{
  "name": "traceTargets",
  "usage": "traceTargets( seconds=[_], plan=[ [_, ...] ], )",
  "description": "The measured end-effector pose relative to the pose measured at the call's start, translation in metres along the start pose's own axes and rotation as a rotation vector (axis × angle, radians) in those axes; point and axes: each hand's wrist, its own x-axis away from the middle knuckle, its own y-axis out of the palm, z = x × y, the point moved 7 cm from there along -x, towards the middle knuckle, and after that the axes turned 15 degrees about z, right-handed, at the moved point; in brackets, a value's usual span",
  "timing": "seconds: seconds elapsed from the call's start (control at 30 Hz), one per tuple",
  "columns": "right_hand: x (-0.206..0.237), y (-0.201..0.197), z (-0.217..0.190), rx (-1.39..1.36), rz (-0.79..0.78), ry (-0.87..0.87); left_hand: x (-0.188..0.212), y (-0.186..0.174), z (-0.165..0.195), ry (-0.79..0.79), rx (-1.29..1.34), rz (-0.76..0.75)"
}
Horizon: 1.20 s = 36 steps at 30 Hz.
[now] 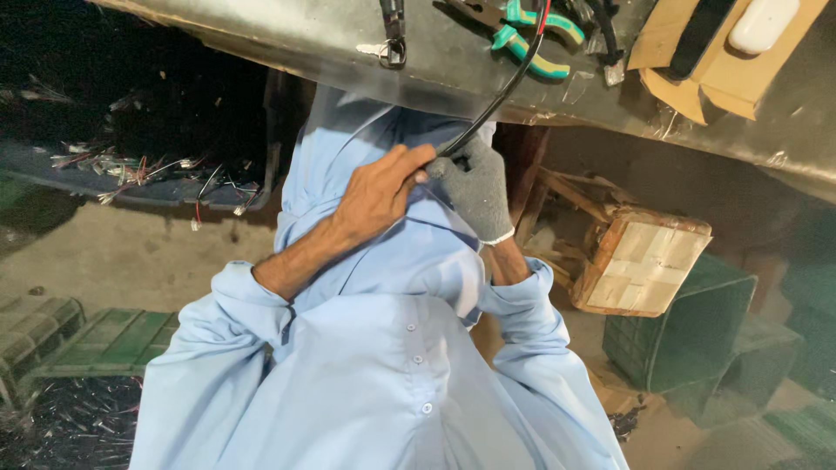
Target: The person works at a bench assembling electrical connectors onto black cable ends. They hold the cable and connector, use pliers to crimp or trim wire ends, and manipulate small connector components by hand, repeating the process on successive cable assemblies.
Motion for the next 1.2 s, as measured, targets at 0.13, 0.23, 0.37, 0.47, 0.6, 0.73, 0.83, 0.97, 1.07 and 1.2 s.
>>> traceTargets(
  seconds=[0.13,0.23,0.37,0.47,0.6,0.73,0.83,0.97,1.07,1.2],
  plan=[
    [0.004,-0.002,-0.004,-0.142,-0.109,0.092,-0.008,0.002,0.017,0.113,-0.143,-0.079],
    [0.004,-0.009,-0.024,-0.205,-0.122,0.107,-0.029,-0.010,0.026,0.151,-0.063,-0.071],
    [-0.005,-0.034,-0.083,0.062,0.008,-0.305,-0.057,-0.038,0.025,-0.035,0.299,-0.043],
    [-0.008,-0.048,-0.141,0.772,0.489,-1.138,-0.063,-0.052,0.017,-0.223,0.320,-0.121],
    [-0.032,-0.049,-0.134,0.703,0.435,-1.063,-0.061,-0.062,0.013,-0.312,0.318,-0.138],
    [-0.007,-0.043,-0.098,0.624,0.307,-0.999,-0.048,-0.055,0.013,-0.367,0.378,-0.160],
    [0.006,-0.013,-0.040,0.091,0.072,-0.295,-0.038,-0.053,0.016,-0.311,0.338,-0.102],
    [0.025,0.031,-0.006,-0.056,-0.100,0.022,-0.028,-0.054,0.019,-0.241,0.262,-0.055],
    [0.020,0.021,-0.039,0.061,0.080,-0.520,-0.021,-0.053,0.016,-0.320,0.237,-0.102],
    [-0.007,0.020,-0.044,0.153,-0.157,-0.689,-0.017,-0.052,0.018,-0.377,0.310,-0.138]
  ],
)
